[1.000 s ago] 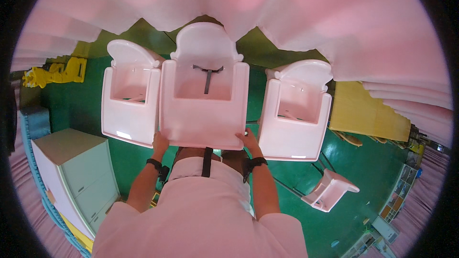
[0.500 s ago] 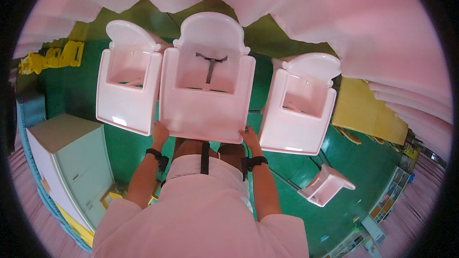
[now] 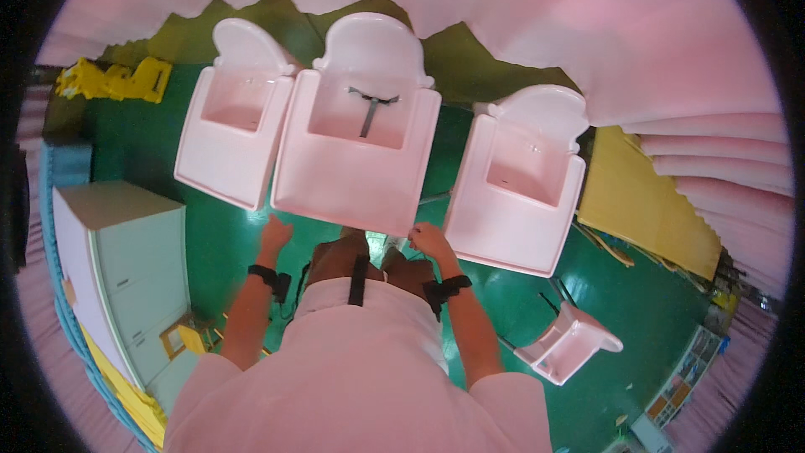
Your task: Arranging pink high chairs and a yellow plastic rack in a playroom.
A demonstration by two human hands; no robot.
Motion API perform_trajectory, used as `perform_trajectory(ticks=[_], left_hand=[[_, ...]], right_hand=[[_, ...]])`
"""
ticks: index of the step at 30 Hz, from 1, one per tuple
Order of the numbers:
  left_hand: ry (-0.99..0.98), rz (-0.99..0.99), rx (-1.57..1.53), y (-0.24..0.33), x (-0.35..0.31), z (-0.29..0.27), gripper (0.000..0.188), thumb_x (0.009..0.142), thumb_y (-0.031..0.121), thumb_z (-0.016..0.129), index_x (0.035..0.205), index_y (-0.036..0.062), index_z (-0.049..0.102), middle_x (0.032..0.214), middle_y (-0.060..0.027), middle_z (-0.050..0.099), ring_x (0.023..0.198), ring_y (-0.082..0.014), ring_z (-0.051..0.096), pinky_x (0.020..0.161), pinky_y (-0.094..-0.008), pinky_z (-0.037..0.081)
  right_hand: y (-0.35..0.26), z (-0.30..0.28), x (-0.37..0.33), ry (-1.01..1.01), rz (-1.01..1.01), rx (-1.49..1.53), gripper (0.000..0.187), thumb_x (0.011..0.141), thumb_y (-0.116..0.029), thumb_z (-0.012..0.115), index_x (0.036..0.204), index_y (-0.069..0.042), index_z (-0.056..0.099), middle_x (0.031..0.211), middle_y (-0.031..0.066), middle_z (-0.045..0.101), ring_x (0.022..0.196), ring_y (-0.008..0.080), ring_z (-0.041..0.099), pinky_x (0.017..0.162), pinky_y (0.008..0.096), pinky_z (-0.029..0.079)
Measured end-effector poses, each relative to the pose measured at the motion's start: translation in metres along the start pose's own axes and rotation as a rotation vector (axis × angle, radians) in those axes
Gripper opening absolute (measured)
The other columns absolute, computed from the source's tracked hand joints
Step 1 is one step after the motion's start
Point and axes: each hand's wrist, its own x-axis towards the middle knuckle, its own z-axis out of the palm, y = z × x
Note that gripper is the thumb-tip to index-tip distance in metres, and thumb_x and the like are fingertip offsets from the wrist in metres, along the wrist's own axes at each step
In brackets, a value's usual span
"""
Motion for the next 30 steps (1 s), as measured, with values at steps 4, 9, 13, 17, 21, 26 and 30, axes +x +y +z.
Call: perform_trajectory(ticks=[4, 9, 13, 17, 21, 26, 30], left_hand=[[-0.237, -0.118, -0.143, -0.042, -0.070, 0.031, 0.026, 0.075, 0.020, 0.055, 0.087, 0.0011, 0.067, 0.090, -0.0196, 0.068, 0.089, -0.0349, 0.066, 0.083, -0.0437, 0.051], [-0.186, -0.376, -0.211, -0.090, -0.163, 0.082, 0.020, 0.074, 0.016, 0.053, 0.069, 0.0067, 0.070, 0.072, -0.0130, 0.069, 0.077, -0.0269, 0.069, 0.078, -0.0373, 0.054], [-0.132, -0.710, -0.622, -0.140, -0.238, 0.125, 0.021, 0.075, 0.016, 0.053, 0.069, 0.0058, 0.070, 0.069, -0.0107, 0.069, 0.076, -0.0238, 0.070, 0.078, -0.0357, 0.054], [0.021, -0.864, -0.785, -0.169, -0.316, 0.171, 0.024, 0.075, 0.016, 0.051, 0.070, 0.0028, 0.070, 0.069, -0.0102, 0.069, 0.074, -0.0233, 0.069, 0.077, -0.0356, 0.054], [0.157, -1.018, -1.088, -0.181, -0.381, 0.229, 0.027, 0.076, 0.018, 0.049, 0.074, 0.0008, 0.070, 0.068, -0.0118, 0.069, 0.069, -0.0238, 0.069, 0.075, -0.0355, 0.055], [0.208, -1.243, -1.419, -0.174, -0.483, 0.290, 0.032, 0.078, 0.021, 0.047, 0.072, -0.0024, 0.068, 0.067, -0.0147, 0.068, 0.059, -0.0251, 0.068, 0.071, -0.0341, 0.055], [0.109, -1.366, -1.506, -0.189, -0.544, 0.331, 0.030, 0.075, 0.020, 0.049, 0.071, -0.0025, 0.069, 0.066, -0.0149, 0.068, 0.060, -0.0240, 0.068, 0.068, -0.0344, 0.055]], right_hand=[[-0.026, 0.009, -0.002, -0.065, -0.143, -0.224, 0.028, 0.086, -0.021, 0.052, 0.086, 0.004, 0.063, 0.073, 0.0124, 0.065, 0.070, 0.0201, 0.065, 0.064, 0.0325, 0.051], [-0.045, 0.031, 0.015, -0.122, -0.378, -0.470, 0.024, 0.084, -0.021, 0.055, 0.086, 0.002, 0.063, 0.075, 0.0120, 0.067, 0.068, 0.0199, 0.064, 0.065, 0.0317, 0.051], [-0.082, 0.075, 0.027, -0.305, -0.386, -0.557, 0.020, 0.086, -0.017, 0.054, 0.085, 0.002, 0.062, 0.073, 0.0094, 0.064, 0.067, 0.0171, 0.061, 0.063, 0.0304, 0.049], [-0.103, 0.148, 0.042, -0.545, -0.432, -0.669, 0.022, 0.087, -0.018, 0.052, 0.090, -0.001, 0.065, 0.074, 0.0106, 0.066, 0.067, 0.0163, 0.063, 0.063, 0.0295, 0.049], [-0.122, 0.238, 0.033, -0.730, -0.534, -0.842, 0.020, 0.087, -0.016, 0.051, 0.090, -0.001, 0.065, 0.074, 0.0086, 0.066, 0.065, 0.0148, 0.061, 0.061, 0.0286, 0.049], [-0.119, 0.376, -0.027, -0.910, -0.588, -1.026, 0.020, 0.087, -0.018, 0.053, 0.089, 0.000, 0.063, 0.074, 0.0081, 0.065, 0.065, 0.0140, 0.061, 0.061, 0.0283, 0.048], [-0.103, 0.472, -0.069, -1.084, -0.623, -1.108, 0.021, 0.087, -0.019, 0.054, 0.088, 0.000, 0.061, 0.074, 0.0078, 0.065, 0.065, 0.0136, 0.060, 0.062, 0.0283, 0.048]])
